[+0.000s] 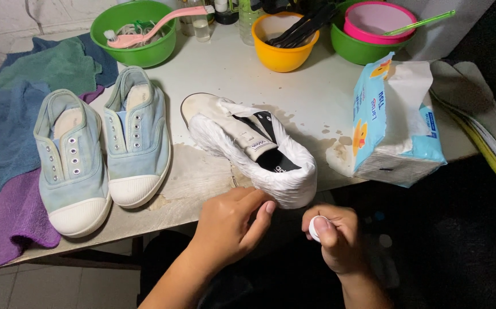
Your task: The person opens a pack of wet wipes, takes one out, and uses it to wipe the exterior of a white sneaker. They then spray a cleaning solution onto the wipe and continue wiping the shoe's surface.
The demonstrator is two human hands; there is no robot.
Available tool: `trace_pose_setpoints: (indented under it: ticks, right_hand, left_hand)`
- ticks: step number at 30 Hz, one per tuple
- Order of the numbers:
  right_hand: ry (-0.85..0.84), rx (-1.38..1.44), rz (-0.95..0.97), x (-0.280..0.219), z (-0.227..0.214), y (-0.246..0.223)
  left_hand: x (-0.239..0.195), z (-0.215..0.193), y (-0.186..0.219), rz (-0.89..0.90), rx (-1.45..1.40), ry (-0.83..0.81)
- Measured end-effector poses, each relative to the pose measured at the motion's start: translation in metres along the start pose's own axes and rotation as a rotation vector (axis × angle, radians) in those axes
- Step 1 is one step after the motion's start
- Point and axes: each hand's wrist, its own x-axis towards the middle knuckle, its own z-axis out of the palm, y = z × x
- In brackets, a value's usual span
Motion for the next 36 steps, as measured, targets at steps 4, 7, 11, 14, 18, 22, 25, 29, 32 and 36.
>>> trace_pose_setpoints:
  ticks: [4, 7, 11, 14, 18, 22, 25, 29, 32, 36]
  right_hand:
    - [0.022, -0.003, -0.012, 0.001, 0.002, 0.001]
    - [0.033, -0.014, -0.02, 0.003, 0.0, 0.008]
    - [0.051, 0.014, -0.007, 0.005, -0.002, 0.006]
    - [0.07, 0.04, -0.092, 0.009, -0.006, 0.013]
    - [0.115, -0.038, -0.023, 0.014, -0.013, 0.006]
    - [0.075, 0.011, 0.051, 0.017, -0.016, 0.005]
    - [0.04, 0.046, 0.005, 0.02, -0.014, -0.007]
    - [0.041, -0.007, -0.117, 0.028, -0.016, -0.032]
    - [0.042, -0.014, -0.111, 0.035, -0.019, -0.046]
    - [0.037, -0.024, -0.114, 0.042, -0.022, -0.047]
  left_hand:
    - [0.003, -0.007, 0.005, 0.047, -0.054, 0.058]
    - [0.007, -0.009, 0.012, 0.171, -0.189, -0.006]
    - [0.014, -0.007, 0.012, 0.126, -0.404, -0.166]
    - [0.016, -0.013, 0.013, -0.056, -0.579, -0.184]
    - [0.015, -0.008, 0.016, -0.106, -0.585, -0.128]
    - [0.021, 0.001, 0.014, 0.288, -0.215, 0.314]
    - [0.033, 0.004, 0.018, 0.365, 0.029, 0.367]
    - [0.043, 0.005, 0.024, 0.285, 0.048, 0.369]
    - [0.038, 0.014, 0.015, 0.25, 0.097, 0.381]
    - [0.042, 0.015, 0.018, 0.26, 0.191, 0.38]
